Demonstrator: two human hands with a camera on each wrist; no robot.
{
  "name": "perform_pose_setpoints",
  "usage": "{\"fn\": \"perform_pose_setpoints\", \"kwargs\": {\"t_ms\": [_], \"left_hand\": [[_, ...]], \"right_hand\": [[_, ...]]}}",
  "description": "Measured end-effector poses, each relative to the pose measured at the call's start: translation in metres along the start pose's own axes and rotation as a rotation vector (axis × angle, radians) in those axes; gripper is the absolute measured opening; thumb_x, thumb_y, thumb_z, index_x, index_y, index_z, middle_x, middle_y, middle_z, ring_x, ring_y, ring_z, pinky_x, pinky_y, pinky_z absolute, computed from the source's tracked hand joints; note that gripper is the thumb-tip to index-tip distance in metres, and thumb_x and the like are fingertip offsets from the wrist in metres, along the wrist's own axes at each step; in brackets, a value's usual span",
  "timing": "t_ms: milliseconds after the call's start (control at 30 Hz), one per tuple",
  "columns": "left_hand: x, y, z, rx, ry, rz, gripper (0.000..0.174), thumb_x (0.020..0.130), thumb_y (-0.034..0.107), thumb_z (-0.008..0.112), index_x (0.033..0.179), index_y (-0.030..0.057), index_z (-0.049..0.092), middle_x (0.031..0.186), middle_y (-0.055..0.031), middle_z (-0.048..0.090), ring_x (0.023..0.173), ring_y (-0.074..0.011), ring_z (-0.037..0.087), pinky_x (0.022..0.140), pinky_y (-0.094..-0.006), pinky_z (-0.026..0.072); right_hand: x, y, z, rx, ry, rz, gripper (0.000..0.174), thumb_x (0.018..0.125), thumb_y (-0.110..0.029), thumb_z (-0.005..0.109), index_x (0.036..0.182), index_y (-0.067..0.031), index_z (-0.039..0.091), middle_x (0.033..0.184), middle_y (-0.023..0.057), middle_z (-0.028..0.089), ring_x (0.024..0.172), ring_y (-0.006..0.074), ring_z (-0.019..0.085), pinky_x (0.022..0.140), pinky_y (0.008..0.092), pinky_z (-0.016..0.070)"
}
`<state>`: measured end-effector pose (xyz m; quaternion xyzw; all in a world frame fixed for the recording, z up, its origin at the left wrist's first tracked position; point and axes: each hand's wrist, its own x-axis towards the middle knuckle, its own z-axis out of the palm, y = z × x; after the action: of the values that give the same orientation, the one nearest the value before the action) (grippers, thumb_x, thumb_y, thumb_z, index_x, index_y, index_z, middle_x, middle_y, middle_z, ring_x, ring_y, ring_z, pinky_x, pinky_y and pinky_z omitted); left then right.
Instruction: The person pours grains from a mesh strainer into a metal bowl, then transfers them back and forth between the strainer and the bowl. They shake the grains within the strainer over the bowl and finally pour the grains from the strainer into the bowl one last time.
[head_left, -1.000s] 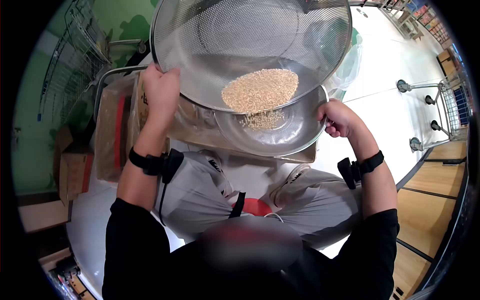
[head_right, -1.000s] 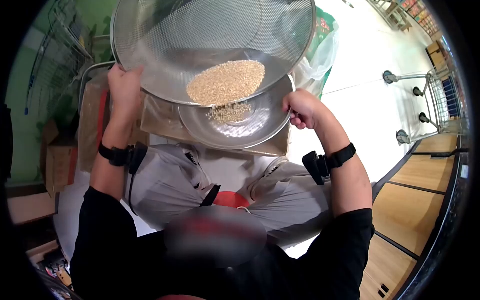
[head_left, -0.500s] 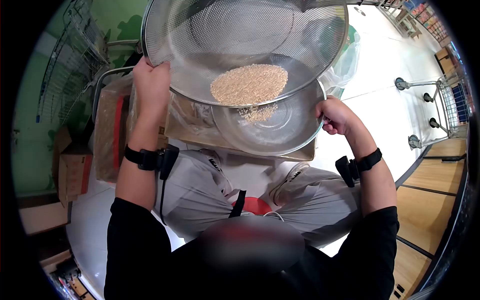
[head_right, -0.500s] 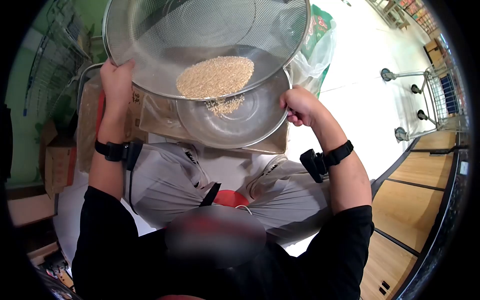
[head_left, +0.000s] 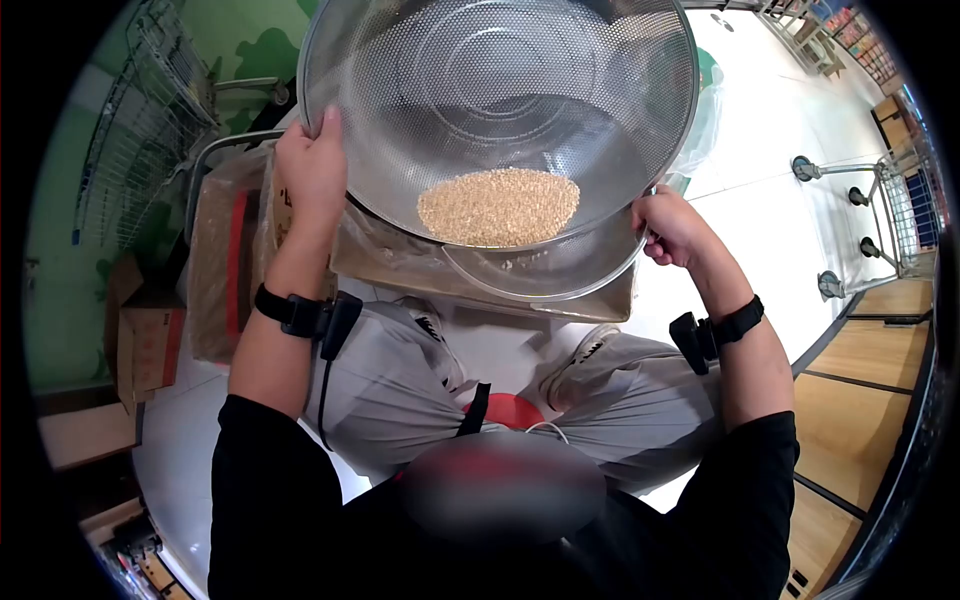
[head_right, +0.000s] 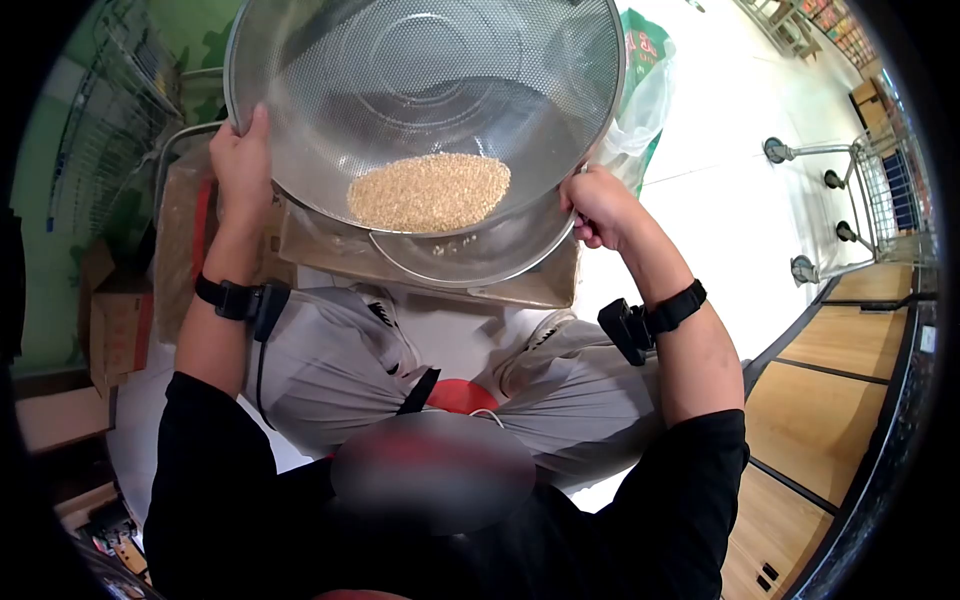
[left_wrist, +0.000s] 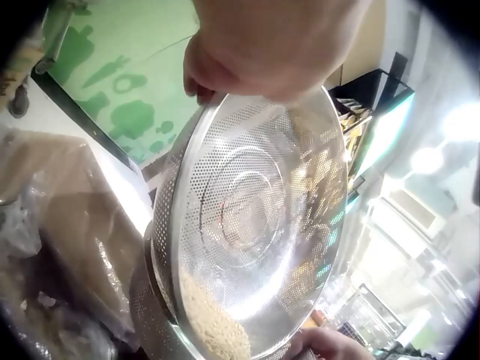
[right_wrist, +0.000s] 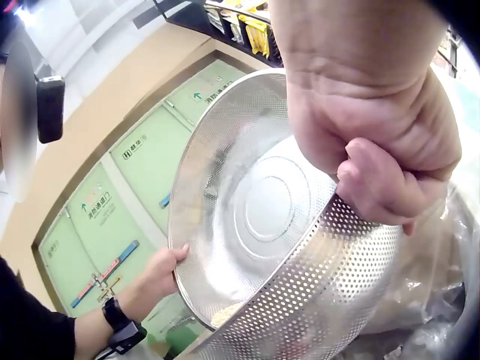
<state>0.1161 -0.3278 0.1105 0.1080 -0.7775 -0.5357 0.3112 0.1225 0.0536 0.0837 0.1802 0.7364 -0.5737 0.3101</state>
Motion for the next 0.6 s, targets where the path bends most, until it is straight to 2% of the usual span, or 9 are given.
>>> {"fn": "perform_pose_setpoints", "kwargs": {"t_ms": [67,100,167,200,267,300,367,467,600], "left_hand": [[0.001,0.0,0.002,-0.189,0.01,0.011,0.021,0.084,0.007,0.066,0.1,-0.007,0.065,0.082,-0.0045,0.064,0.075,-0.0107,0.057,0.071,-0.0259,0.0454],[0.003,-0.004,0.001,-0.189,0.013,0.014,0.021,0.084,0.007,0.066,0.1,-0.007,0.065,0.082,-0.0045,0.064,0.075,-0.0107,0.057,0.071,-0.0259,0.0454],[0.007,-0.012,-0.003,-0.002,0.043,0.2,0.015,0.082,0.004,0.067,0.093,-0.0056,0.063,0.082,-0.0025,0.062,0.074,-0.0116,0.056,0.07,-0.0249,0.0452],[0.005,-0.007,0.0,-0.001,0.043,0.199,0.015,0.082,0.004,0.067,0.093,-0.0056,0.063,0.082,-0.0025,0.062,0.074,-0.0116,0.056,0.07,-0.0249,0.0452],[-0.003,0.012,0.009,-0.127,0.161,0.348,0.013,0.081,0.003,0.067,0.085,-0.0037,0.057,0.083,-0.002,0.059,0.073,-0.0107,0.054,0.069,-0.0248,0.0447],[-0.002,0.015,0.007,-0.127,0.16,0.349,0.013,0.081,0.003,0.067,0.085,-0.0037,0.057,0.083,-0.002,0.059,0.073,-0.0107,0.054,0.069,-0.0248,0.0447],[-0.001,0.02,0.001,0.173,0.13,0.37,0.018,0.081,0.003,0.068,0.08,-0.0016,0.051,0.076,-0.0016,0.056,0.066,-0.0101,0.049,0.064,-0.0251,0.0431],[0.002,0.019,0.002,0.125,0.087,0.406,0.018,0.08,0.002,0.067,0.077,-0.0016,0.05,0.066,0.0005,0.049,0.061,-0.0092,0.044,0.058,-0.0253,0.0395],[0.003,0.031,0.005,0.005,0.105,0.394,0.023,0.08,0.001,0.067,0.071,0.0004,0.046,0.062,0.0034,0.041,0.058,-0.0071,0.038,0.055,-0.0235,0.0345]], "right_hand": [[0.002,0.0,-0.001,-0.01,0.015,0.011,0.013,0.074,-0.001,0.046,0.086,-0.0007,0.043,0.053,0.0044,0.038,0.033,0.0134,0.036,0.029,0.0279,0.0229],[0.002,0.0,-0.002,-0.011,0.014,0.008,0.013,0.074,-0.001,0.046,0.086,-0.0007,0.043,0.053,0.0044,0.038,0.033,0.0134,0.036,0.029,0.0279,0.0229],[0.003,0.0,-0.003,0.012,0.009,-0.014,0.015,0.074,-0.001,0.047,0.088,-0.0014,0.043,0.053,0.0043,0.038,0.033,0.0131,0.036,0.028,0.0278,0.023],[0.003,0.0,-0.002,0.013,0.009,-0.013,0.015,0.074,-0.001,0.047,0.088,-0.0014,0.043,0.053,0.0043,0.038,0.033,0.0131,0.036,0.028,0.0278,0.023],[0.002,0.0,0.0,0.059,0.033,-0.034,0.017,0.074,-0.001,0.047,0.091,-0.0025,0.043,0.053,0.0041,0.037,0.033,0.0131,0.036,0.028,0.0277,0.023],[0.002,0.0,0.0,0.06,0.032,-0.034,0.017,0.074,-0.001,0.047,0.091,-0.0025,0.043,0.053,0.0041,0.037,0.033,0.0131,0.036,0.028,0.0277,0.023],[0.003,0.0,0.0,0.066,0.055,-0.04,0.019,0.074,-0.001,0.046,0.093,-0.0033,0.042,0.053,0.0038,0.037,0.032,0.0132,0.036,0.028,0.0276,0.0229],[0.005,0.0,-0.002,0.042,0.039,-0.037,0.018,0.074,-0.001,0.046,0.091,-0.0025,0.042,0.053,0.0035,0.037,0.032,0.0133,0.036,0.027,0.0275,0.023],[0.009,0.006,-0.004,0.048,0.045,-0.056,0.014,0.074,-0.001,0.047,0.086,-0.0025,0.042,0.053,0.0036,0.036,0.032,0.0135,0.036,0.027,0.0276,0.0234]]}}
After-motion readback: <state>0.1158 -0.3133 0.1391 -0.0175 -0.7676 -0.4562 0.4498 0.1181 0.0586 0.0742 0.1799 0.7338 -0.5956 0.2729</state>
